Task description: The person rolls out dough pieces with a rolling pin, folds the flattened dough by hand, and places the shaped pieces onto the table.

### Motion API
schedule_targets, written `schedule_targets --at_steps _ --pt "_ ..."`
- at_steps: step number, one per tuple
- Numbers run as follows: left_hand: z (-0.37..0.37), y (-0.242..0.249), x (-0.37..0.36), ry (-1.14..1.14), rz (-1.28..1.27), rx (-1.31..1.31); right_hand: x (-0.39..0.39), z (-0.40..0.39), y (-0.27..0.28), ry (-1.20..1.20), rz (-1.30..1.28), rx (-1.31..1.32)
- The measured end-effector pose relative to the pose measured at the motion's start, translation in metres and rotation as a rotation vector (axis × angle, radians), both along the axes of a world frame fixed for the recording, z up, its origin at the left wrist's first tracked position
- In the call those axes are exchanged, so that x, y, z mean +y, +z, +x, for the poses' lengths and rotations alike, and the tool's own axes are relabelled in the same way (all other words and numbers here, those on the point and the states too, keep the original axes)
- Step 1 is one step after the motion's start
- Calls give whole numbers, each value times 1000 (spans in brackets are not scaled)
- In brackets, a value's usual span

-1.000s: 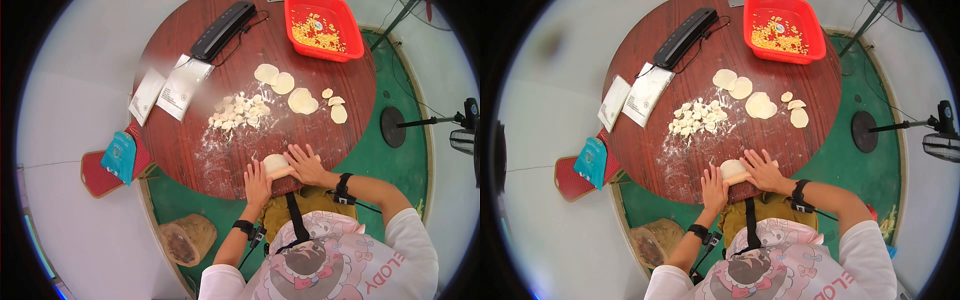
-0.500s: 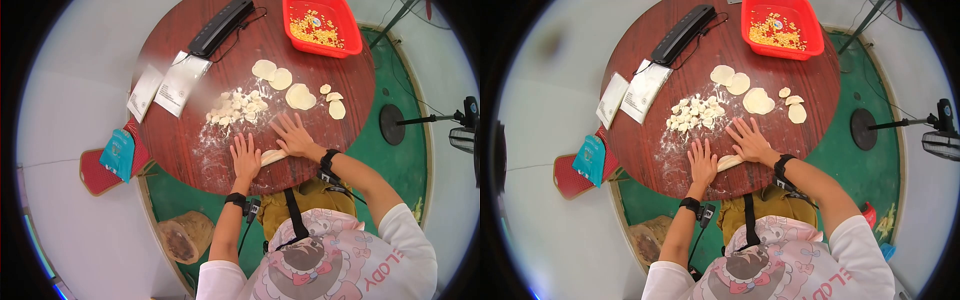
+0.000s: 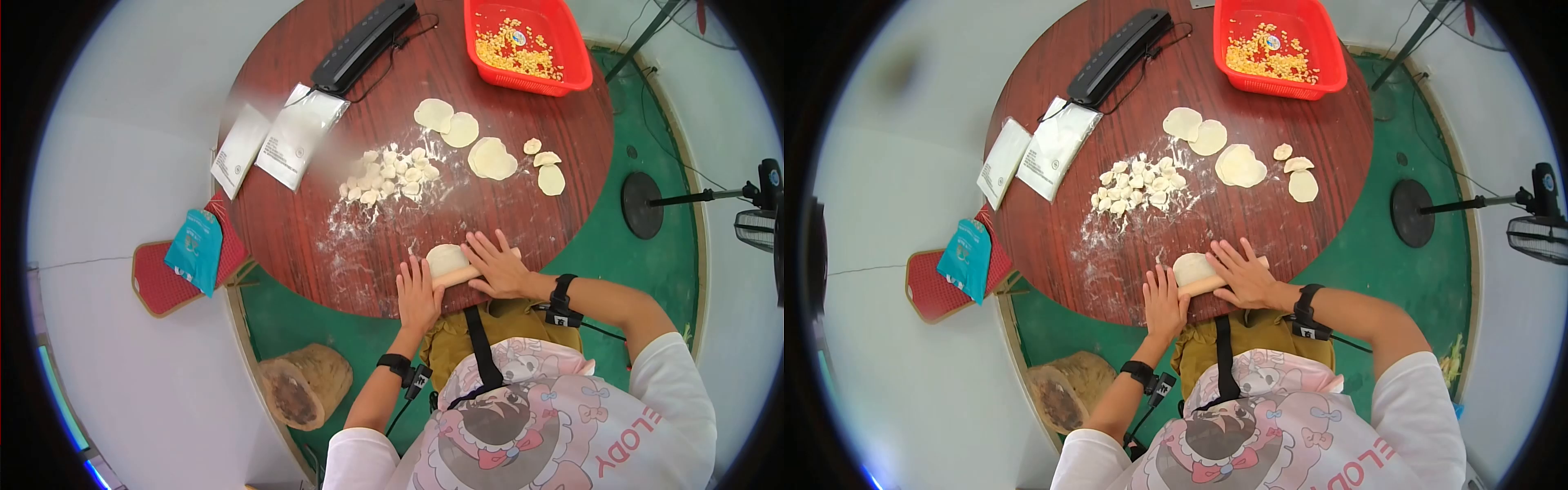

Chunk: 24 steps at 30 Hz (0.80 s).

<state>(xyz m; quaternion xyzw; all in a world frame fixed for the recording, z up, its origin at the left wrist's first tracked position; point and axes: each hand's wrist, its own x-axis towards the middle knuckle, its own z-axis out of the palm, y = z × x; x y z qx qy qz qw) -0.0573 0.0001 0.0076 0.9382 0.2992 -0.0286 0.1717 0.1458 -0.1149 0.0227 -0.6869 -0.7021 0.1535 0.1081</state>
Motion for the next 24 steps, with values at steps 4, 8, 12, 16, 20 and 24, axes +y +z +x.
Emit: schedule_targets --at_steps 4,8,12,16,20,24 --pt "-11 1 -13 -23 4 -41 -14 -1 1 120 -38 15" --pt "-20 3 -18 -73 -18 -20 -24 -2 7 172 -82 82" --pt "-29 4 -13 -205 -36 -44 -28 1 9 180 -93 165" --pt "-30 1 2 -237 -93 -92 -19 7 7 133 -20 41" --pt "-34 -2 17 -270 -8 -192 -18 9 4 205 103 -199" --pt "-24 14 22 -207 71 -325 -24 21 -2 146 154 -119"
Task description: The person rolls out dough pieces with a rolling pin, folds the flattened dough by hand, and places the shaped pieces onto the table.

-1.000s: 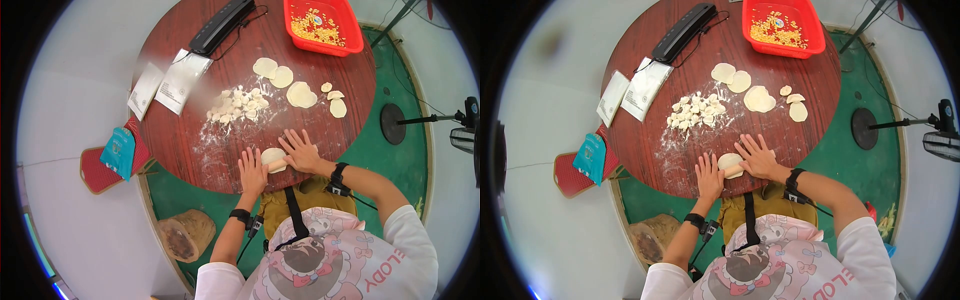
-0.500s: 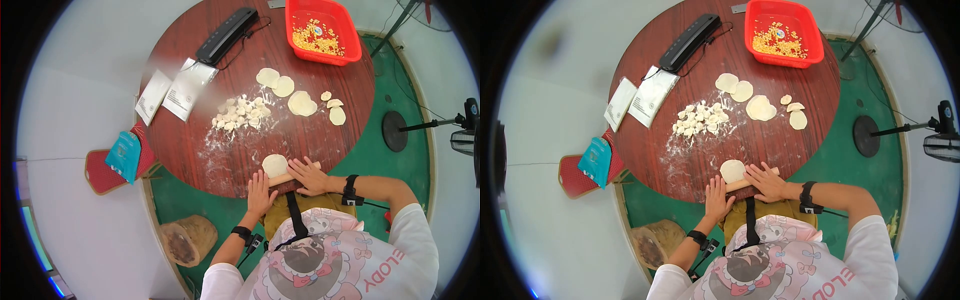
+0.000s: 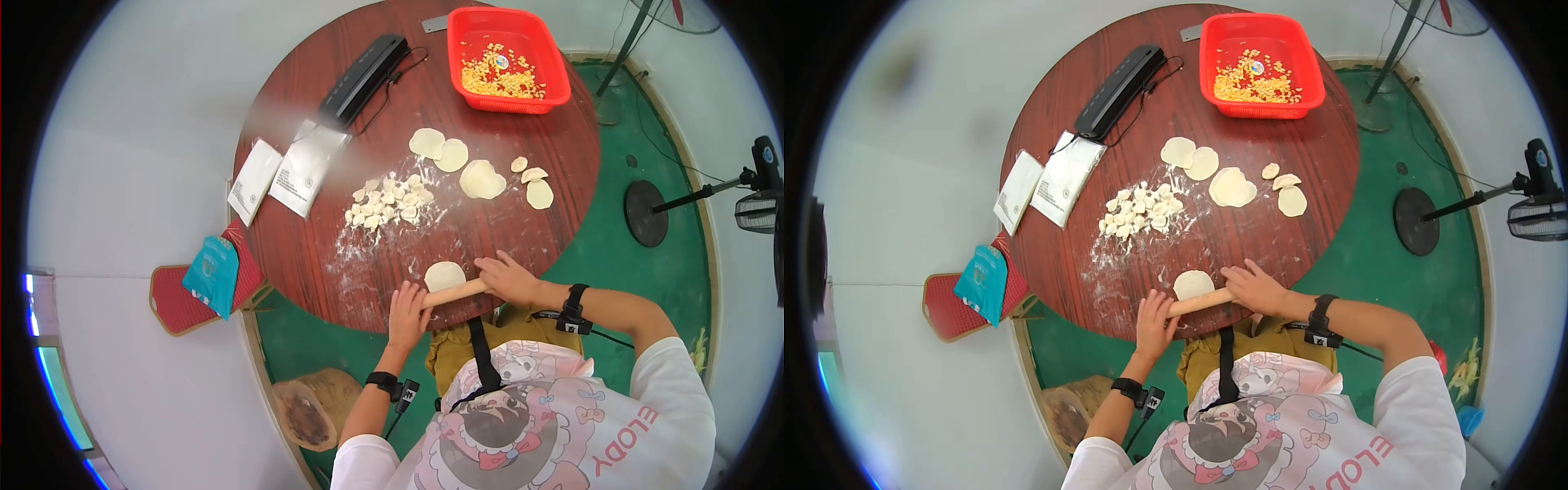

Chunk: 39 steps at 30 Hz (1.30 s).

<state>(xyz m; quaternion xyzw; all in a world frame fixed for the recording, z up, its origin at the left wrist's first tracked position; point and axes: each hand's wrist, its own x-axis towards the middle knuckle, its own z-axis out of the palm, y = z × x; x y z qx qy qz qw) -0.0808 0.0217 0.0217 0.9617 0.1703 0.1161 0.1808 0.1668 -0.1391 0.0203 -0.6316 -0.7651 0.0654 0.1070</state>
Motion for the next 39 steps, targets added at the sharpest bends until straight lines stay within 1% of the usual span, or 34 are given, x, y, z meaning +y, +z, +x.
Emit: schedule_targets --at_steps 1,2,3,4,5,7,8,10,12,13,15,17,19,21,25,27,29,31,35,39 --pt "7 9 0 -5 4 -2 -3 6 -1 -94 -45 100" --pt "15 16 -1 125 -6 -90 -5 13 -2 -186 -89 200" --pt "22 21 -1 256 -18 -178 -8 19 -3 -189 -85 198" --pt "26 20 1 304 22 -186 -10 25 -4 -264 -51 144" --pt "27 16 4 301 26 -189 -12 31 -6 -338 -17 89" --pt "28 3 10 259 -220 12 -15 40 -14 -391 -21 61" --pt "30 -3 10 251 -259 28 -15 44 -19 -429 -7 44" --pt "39 -14 10 239 -215 6 -14 49 -22 -482 -2 32" --pt "49 -18 8 235 -164 -32 -13 50 -24 -492 2 53" --pt "56 -17 9 232 -161 -32 -12 50 -24 -496 2 74" --pt "69 -16 12 220 -76 -12 -10 49 -22 -505 8 81" --pt "78 -14 17 179 -76 22 -7 49 -17 -514 11 84" --pt "85 -12 20 138 -74 55 -3 50 -17 -519 77 81" --pt "91 -12 22 103 -174 128 1 53 -16 -535 73 87" --pt "96 -12 21 120 -180 131 6 56 -13 -577 107 67" --pt "98 -13 19 160 -183 83 7 57 -12 -584 120 73" --pt "99 -13 19 148 -188 99 7 57 -11 -586 132 81" --pt "100 -15 20 138 -193 115 8 57 -7 -596 30 89" --pt "102 -18 20 130 -188 118 13 54 -1 -601 73 54" --pt "103 -20 21 137 -183 120 16 53 -1 -520 119 -41"
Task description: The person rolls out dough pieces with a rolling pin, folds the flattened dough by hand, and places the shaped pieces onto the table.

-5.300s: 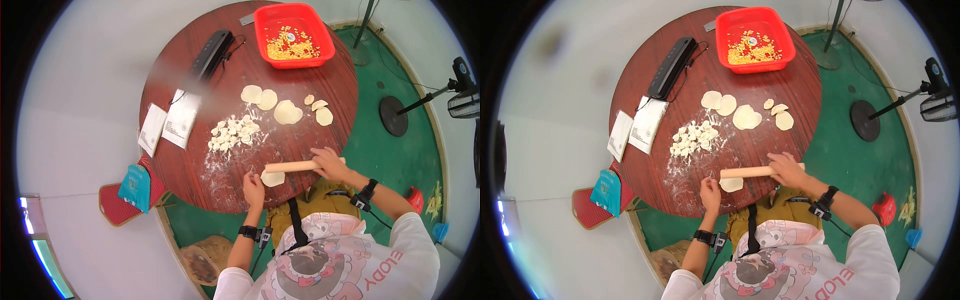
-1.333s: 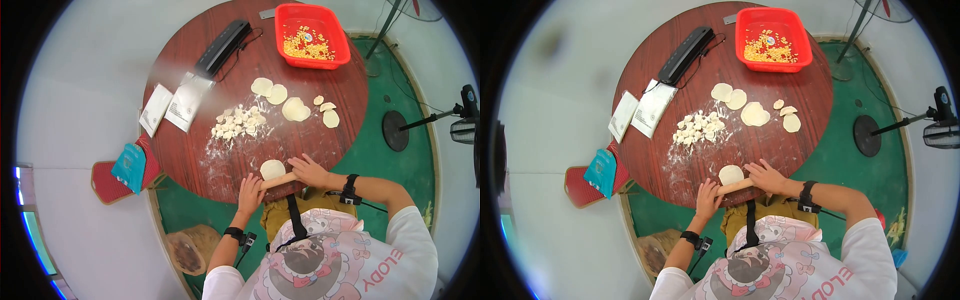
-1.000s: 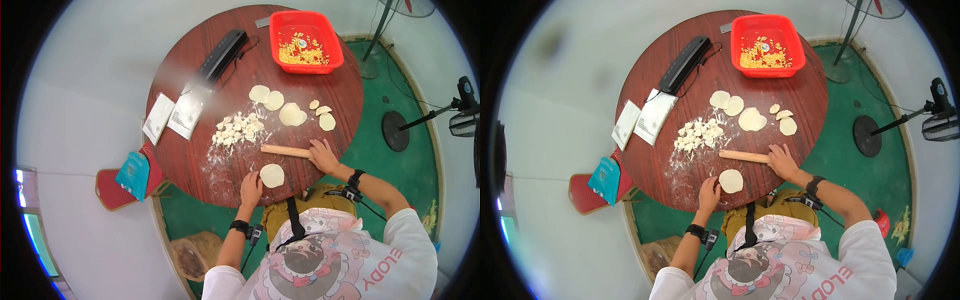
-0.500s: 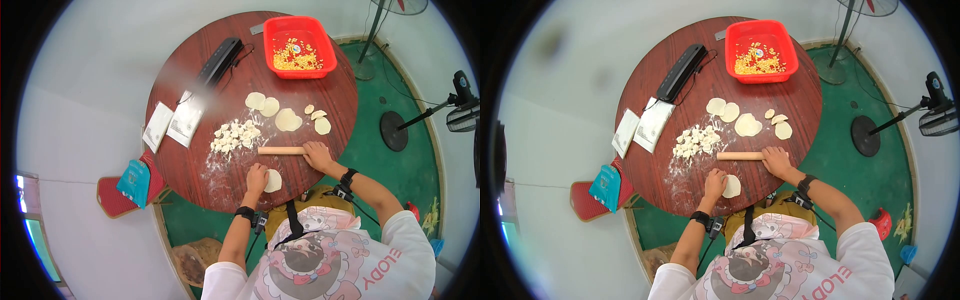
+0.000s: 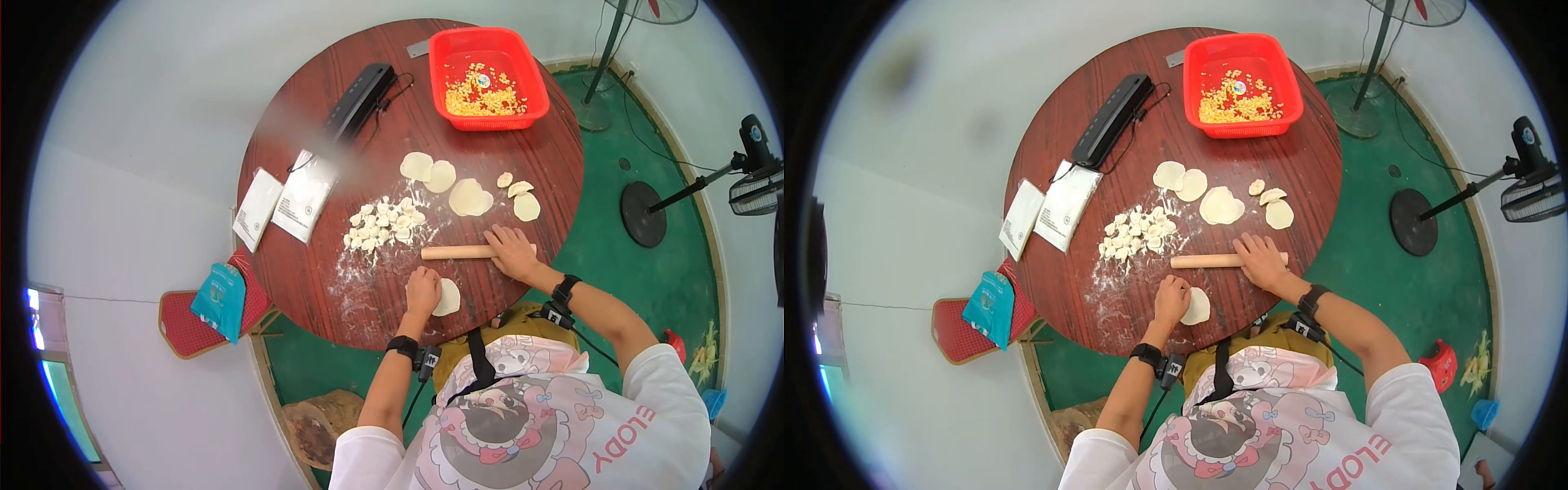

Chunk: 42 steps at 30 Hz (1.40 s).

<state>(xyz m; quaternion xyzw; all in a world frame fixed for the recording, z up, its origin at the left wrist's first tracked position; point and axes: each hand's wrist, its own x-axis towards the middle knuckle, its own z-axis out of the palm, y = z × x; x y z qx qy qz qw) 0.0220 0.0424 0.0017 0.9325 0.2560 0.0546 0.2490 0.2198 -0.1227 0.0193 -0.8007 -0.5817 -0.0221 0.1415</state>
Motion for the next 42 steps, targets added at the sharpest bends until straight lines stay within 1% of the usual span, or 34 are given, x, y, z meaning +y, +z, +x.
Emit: schedule_targets --at_steps 2,4,5,8,10,14,16,18,19,22,23,25,26,28,29,31,32,34,35,40,42 --pt "0 0 0 -5 1 -17 2 -1 -2 20 -1 -28" --pt "-1 -1 0 -4 2 -34 3 -2 -6 33 -30 61" --pt "-2 -2 0 -11 8 -45 4 -3 -9 36 -32 62" --pt "-3 0 -2 -33 25 -31 6 -3 -16 -7 24 71" --pt "-5 0 -4 -47 39 -4 8 -3 -19 -72 42 -9" --pt "-7 -3 -8 22 88 -57 10 -4 -16 -98 103 -76" --pt "-8 -2 -8 45 116 -66 9 -6 -6 -99 -56 9" --pt "-8 -2 -7 62 112 1 11 -6 -5 -110 -88 10" --pt "-9 -1 -6 64 114 -1 12 -6 -5 -119 -120 12" --pt "-9 -3 -5 79 72 3 13 -7 -2 -117 -90 26" --pt "-10 -4 -4 68 62 -35 13 -7 0 -118 -90 25" --pt "-11 -6 -4 57 53 -72 14 -9 10 -39 107 -56" --pt "-12 -7 -4 40 57 -91 15 -10 8 -37 108 -56" --pt "-14 -7 -4 24 59 -109 14 -15 1 217 70 155" --pt "-15 -8 -5 15 77 -113 14 -18 -2 218 69 155" --pt "-14 -6 -6 7 95 -117 16 -30 -8 349 -107 257" --pt "-14 -6 -6 10 76 -108 17 -35 -10 351 -108 256" --pt "-14 -4 -5 18 59 -99 22 -47 -14 328 72 324" --pt "-14 -3 -5 13 60 -104 26 -52 -17 312 95 369" --pt "-14 0 -4 4 71 -130 50 -70 -20 317 26 342" --pt "-16 -1 -2 -15 24 -158 59 -73 -27 320 -15 331"
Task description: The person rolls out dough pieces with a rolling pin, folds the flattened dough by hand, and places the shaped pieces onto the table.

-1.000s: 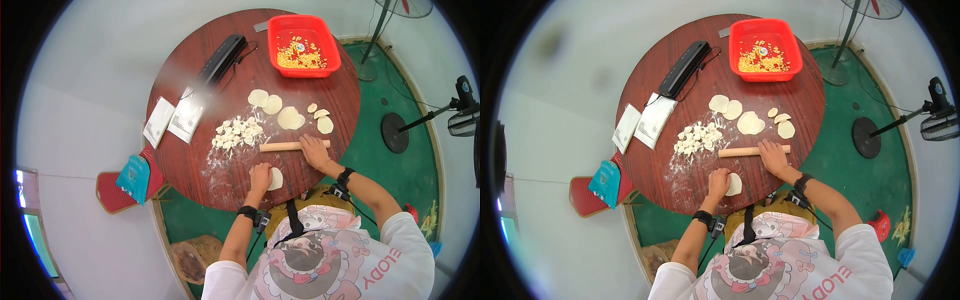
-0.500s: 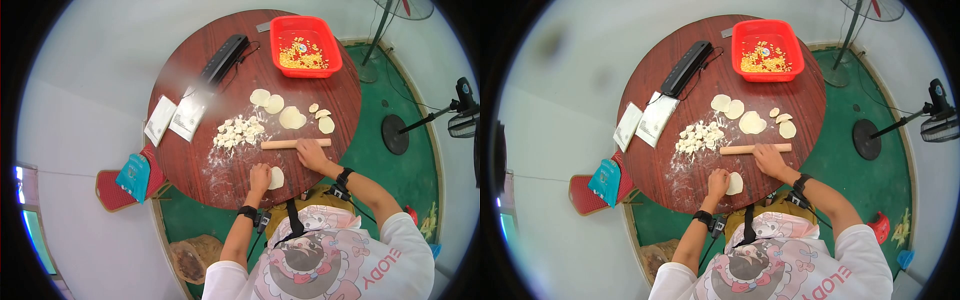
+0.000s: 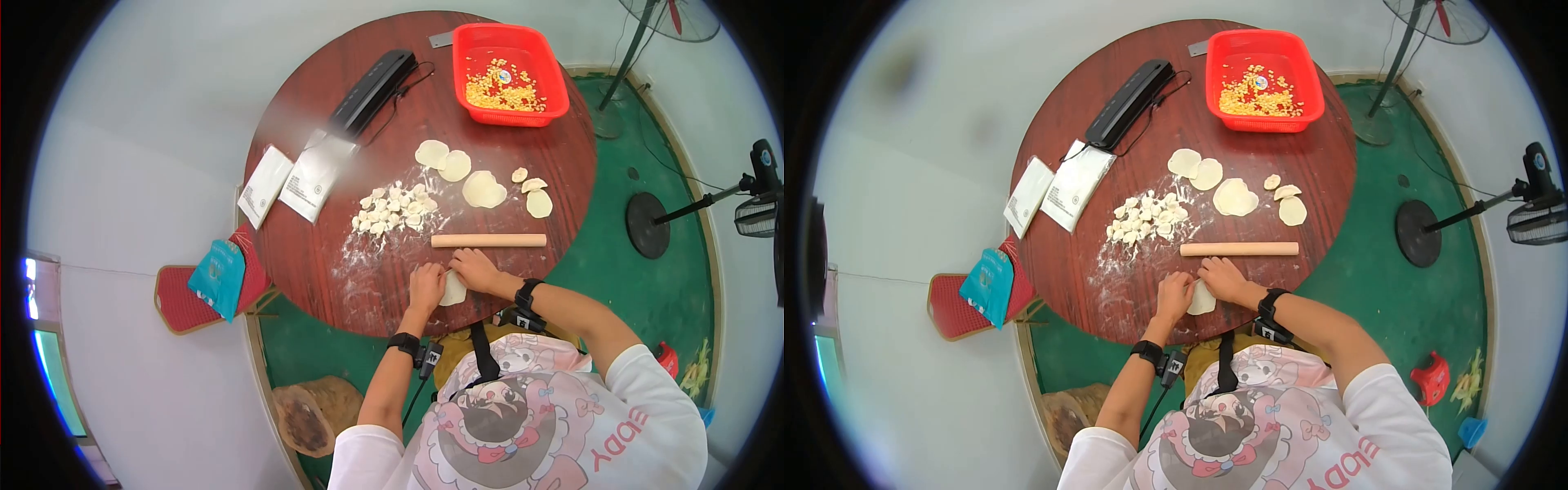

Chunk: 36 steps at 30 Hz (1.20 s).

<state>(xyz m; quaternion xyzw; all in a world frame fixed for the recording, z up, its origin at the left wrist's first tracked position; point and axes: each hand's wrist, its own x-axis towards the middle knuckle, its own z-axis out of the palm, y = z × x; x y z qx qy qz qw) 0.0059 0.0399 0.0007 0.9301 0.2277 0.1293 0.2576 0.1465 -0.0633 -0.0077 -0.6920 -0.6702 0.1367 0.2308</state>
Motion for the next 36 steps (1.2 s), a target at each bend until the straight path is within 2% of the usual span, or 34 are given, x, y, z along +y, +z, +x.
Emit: schedule_targets --at_steps 6,9,15,28,31,33,34,35,36 --pt "-5 1 -1 86 91 -13 9 -1 -3 30 -117 -1" --pt "-8 -3 4 63 -24 104 7 -5 -1 -41 8 50" --pt "-8 -2 3 56 -9 -8 10 -7 -4 -32 57 54" --pt "-29 23 -16 -47 -46 -39 -8 0 17 240 172 -2" --pt "-36 33 -23 -28 -122 -171 -15 -4 25 305 197 43" --pt "-39 37 -26 39 -393 -30 -17 -6 32 332 184 84" --pt "-39 36 -27 51 -391 -29 -16 -7 39 260 191 225" --pt "-39 36 -27 82 -558 -100 -15 -9 42 186 195 365" --pt "-39 34 -26 111 -724 -174 -14 -12 42 195 194 368"
